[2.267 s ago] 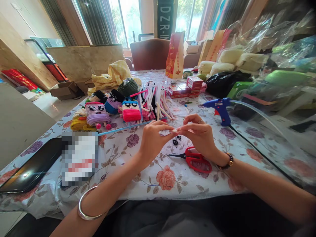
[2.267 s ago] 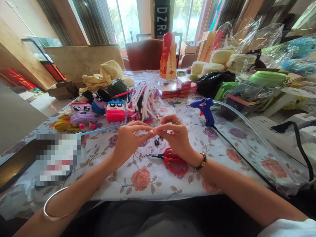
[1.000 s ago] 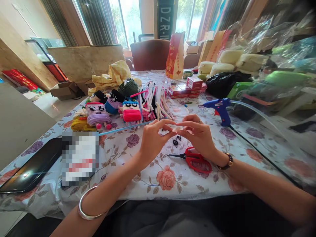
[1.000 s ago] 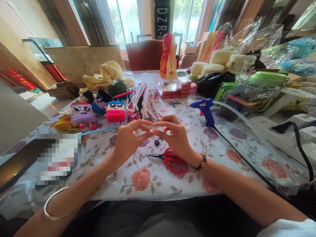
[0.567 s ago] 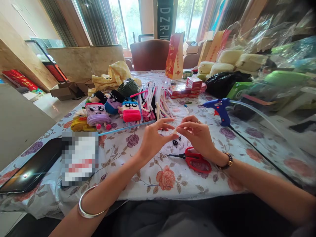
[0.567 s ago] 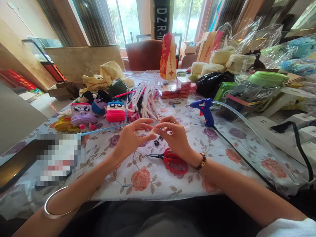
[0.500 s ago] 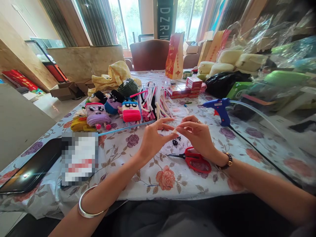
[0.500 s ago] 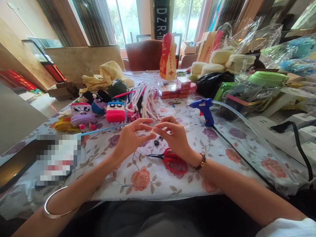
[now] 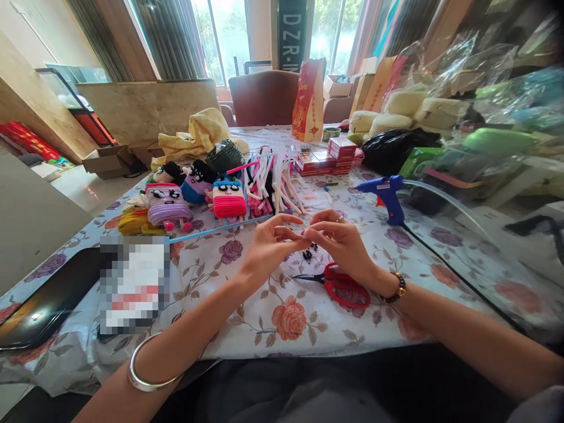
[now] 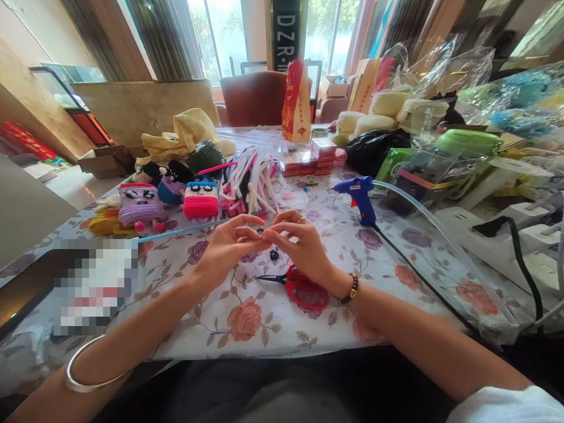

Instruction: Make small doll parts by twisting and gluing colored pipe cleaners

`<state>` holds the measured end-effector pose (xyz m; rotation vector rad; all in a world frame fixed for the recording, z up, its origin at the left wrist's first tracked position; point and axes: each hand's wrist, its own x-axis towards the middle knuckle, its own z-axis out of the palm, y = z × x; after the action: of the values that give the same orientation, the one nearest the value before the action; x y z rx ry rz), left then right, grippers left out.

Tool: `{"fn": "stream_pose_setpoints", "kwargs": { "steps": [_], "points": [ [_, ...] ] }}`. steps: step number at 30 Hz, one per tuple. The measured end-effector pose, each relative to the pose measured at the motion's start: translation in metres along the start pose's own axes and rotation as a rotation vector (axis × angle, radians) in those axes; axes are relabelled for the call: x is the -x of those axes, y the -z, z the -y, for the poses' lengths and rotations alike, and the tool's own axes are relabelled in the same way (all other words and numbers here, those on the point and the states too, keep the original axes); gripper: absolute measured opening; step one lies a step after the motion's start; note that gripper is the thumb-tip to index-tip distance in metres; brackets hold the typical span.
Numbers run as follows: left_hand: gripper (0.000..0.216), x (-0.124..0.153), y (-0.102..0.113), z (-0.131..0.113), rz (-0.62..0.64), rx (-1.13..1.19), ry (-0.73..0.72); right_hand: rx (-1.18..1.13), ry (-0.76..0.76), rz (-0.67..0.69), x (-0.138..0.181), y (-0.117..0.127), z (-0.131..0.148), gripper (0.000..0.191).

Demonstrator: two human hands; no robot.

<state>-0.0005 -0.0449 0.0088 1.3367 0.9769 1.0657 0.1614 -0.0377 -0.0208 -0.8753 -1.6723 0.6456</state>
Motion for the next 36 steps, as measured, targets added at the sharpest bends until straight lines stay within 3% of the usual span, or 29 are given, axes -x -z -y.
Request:
{"fn": "stream_pose_setpoints", "kwargs": {
  "steps": [10, 17, 23, 28, 36],
  "points": [
    [0.046, 0.0016, -0.0006, -0.0028, -0.012, -0.130, 0.023, -0.015, -0.034, -0.087, -0.0022, 0.0025, 0.0023, 0.014],
    [0.043, -0.0004, 0.0017, 0.0015, -0.023, -0.057, 0.036, -0.033, -0.068, -0.071, -0.0037, 0.0010, 0.0004, 0.024],
    [0.036, 0.0011, 0.0016, 0.0001, -0.006, -0.083, 0.047, 0.005, -0.016, -0.076, -0.0023, 0.0023, -0.0017, 0.017],
    [0.042, 0.0000, 0.0014, -0.0002, -0.003, -0.125, 0.052, 0.009, 0.003, -0.080, -0.0020, 0.0022, -0.0018, 0.016],
    [0.044, 0.0018, 0.0010, -0.0018, -0.043, -0.135, 0.040, -0.015, -0.045, -0.025, -0.0012, 0.0006, -0.0016, 0.014]
  ]
}}
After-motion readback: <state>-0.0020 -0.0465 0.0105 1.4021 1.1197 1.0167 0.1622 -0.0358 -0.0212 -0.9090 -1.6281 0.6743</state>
